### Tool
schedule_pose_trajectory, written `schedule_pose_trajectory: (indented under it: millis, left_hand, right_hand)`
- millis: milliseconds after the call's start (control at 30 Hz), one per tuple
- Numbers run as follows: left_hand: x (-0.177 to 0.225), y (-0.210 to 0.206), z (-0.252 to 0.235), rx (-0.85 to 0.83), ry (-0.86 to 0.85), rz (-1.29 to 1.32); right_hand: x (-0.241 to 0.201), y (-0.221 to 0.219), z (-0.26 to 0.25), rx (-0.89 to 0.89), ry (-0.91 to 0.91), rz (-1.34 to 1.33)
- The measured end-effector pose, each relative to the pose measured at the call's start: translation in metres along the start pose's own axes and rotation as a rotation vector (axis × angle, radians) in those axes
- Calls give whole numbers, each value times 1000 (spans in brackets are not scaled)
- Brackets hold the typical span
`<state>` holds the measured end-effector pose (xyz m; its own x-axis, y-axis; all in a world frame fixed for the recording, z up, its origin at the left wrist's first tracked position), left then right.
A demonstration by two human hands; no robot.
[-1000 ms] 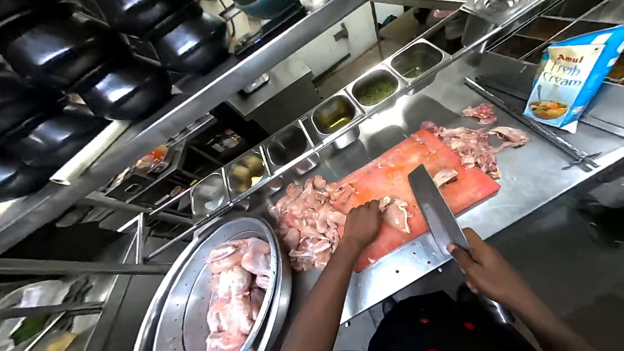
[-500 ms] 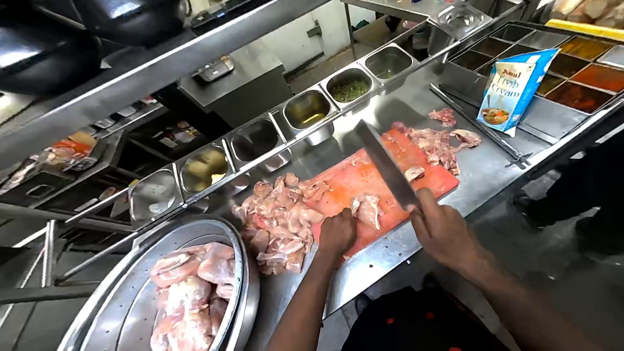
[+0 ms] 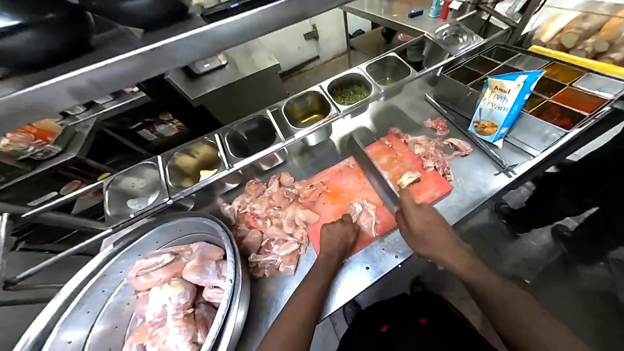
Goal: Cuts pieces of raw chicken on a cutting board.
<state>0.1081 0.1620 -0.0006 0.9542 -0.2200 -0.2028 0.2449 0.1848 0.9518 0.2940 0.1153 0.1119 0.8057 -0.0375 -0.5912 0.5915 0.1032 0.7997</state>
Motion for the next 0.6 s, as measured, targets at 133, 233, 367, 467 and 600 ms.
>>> schedule_pose_trajectory:
  millis: [133,233,367,467,600]
  left_hand:
    - [-1,-3,0,37,17,1]
    - [1,-6,1,17,21,1]
    - [4,-6,5,-21,-7,13]
    - [2,-4,5,-44,6,14]
    - [-3,-9,8,-27,24,22]
  right_hand:
    - [-18,10,10,455,154,-111]
    - [17,-84,-12,-245,-206,-50]
    - [30,-110,-26,-494,-270,-34]
    - [20,-75,-28,-437,-224,1]
    - [-15,0,-10,-47,-87,-10]
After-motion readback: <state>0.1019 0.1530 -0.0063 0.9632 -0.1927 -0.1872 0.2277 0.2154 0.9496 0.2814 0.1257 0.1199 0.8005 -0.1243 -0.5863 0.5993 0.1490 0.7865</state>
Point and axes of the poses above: each hand's wrist, its own z-axis away from the middle knuckle, its own y-axis out of the back of the hand, x = y × z, the point moved 7 cm from there along -z, towards the middle knuckle, and after that the axes turned 6 degrees about -z, right-handed, at the moved point
